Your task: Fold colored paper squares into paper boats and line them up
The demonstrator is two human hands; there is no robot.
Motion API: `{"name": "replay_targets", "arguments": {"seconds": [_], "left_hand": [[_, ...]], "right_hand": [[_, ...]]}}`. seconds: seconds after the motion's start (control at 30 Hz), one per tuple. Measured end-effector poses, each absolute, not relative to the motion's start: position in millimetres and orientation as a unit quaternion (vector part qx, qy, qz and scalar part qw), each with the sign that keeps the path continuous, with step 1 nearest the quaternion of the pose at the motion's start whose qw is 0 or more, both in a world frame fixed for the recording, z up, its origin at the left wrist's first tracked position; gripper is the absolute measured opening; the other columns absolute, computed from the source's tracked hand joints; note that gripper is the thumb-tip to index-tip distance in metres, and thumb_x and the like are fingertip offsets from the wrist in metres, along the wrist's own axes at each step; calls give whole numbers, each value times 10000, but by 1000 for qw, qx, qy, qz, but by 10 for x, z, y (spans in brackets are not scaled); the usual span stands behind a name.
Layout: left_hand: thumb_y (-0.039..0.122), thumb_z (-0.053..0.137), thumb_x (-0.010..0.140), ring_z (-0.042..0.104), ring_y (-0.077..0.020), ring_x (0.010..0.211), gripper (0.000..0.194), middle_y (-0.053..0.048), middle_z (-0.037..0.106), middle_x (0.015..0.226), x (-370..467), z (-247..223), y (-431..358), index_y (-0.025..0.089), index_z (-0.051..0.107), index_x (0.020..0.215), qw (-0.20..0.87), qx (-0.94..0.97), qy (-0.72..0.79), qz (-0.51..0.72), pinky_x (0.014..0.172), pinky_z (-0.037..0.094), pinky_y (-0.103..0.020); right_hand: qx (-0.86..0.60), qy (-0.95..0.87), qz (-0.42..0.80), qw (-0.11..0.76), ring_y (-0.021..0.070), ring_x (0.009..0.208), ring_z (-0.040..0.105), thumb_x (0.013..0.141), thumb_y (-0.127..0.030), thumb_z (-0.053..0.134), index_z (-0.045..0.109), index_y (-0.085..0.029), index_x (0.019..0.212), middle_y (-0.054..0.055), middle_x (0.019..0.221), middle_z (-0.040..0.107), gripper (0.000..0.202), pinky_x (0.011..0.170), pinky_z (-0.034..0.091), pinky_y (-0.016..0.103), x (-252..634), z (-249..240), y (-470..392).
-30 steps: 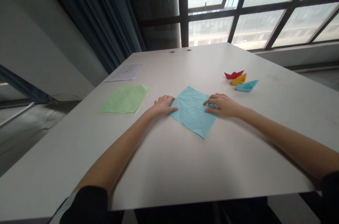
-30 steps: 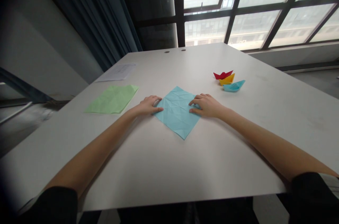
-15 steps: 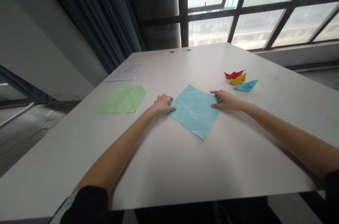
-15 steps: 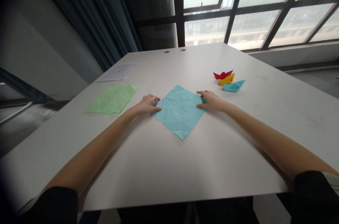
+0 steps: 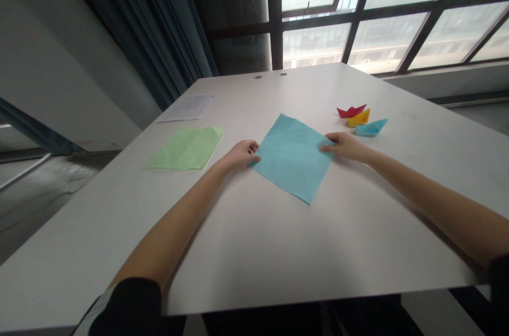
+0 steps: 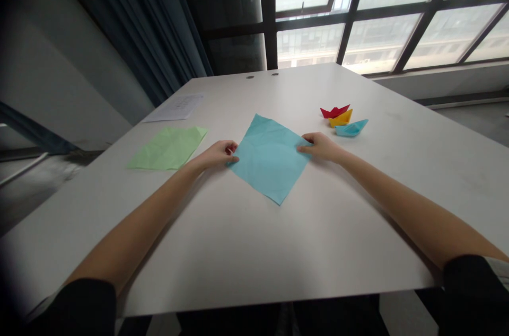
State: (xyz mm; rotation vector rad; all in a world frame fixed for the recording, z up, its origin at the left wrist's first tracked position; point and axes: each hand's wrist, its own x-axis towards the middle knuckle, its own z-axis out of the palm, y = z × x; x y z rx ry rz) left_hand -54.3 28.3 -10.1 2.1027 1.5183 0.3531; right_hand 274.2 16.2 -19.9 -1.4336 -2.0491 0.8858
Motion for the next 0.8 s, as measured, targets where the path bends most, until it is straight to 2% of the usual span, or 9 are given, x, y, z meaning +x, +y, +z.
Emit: {"name": "replay_targets", "arguments": {"seconds": [0.13,0.33,0.5,0.6,0.8], "left_hand": [[295,633,563,486,-120,593,310,15,523,660,-594,-103,295,150,578,830,319,769,528,170,543,371,-231],[291,611,576,440,-95,541,189,39,490,560,-648,-105,350,139,597,686,304,784,509,186,511,326,-212],[193,509,620,547,-129,681,212,-9,635,719,-660,-133,358,139,651,768,243,819,486,187,623,404,-222],[147,459,632,571,-135,737,272,-16,664,785,-671,-152,343,154,675,796,209,841,467,174,697,431,-232],[70,406,627,580,-129,758,369,-28,644,864,-675,-137,323,179,710,805,167,873,438,132,742,452,-232]], "right_hand": [[-527,-738,342,245,203,716,577,653,-472,624,625,-157,845,24,746,640,369,655,459,312,2775,-245,180],[-516,-748,341,238,225,795,589,671,-461,605,620,-153,867,42,816,658,366,706,463,321,2816,-265,205],[-502,-799,242,223,202,776,574,718,-380,535,615,-170,854,27,801,646,263,701,446,302,2860,-309,237],[-498,-817,194,214,205,796,575,715,-286,492,641,-185,835,40,842,649,216,722,454,315,2889,-324,261],[-434,-880,111,160,219,921,566,668,-74,382,707,-208,864,76,979,633,402,879,422,371,2910,-279,289]]}}
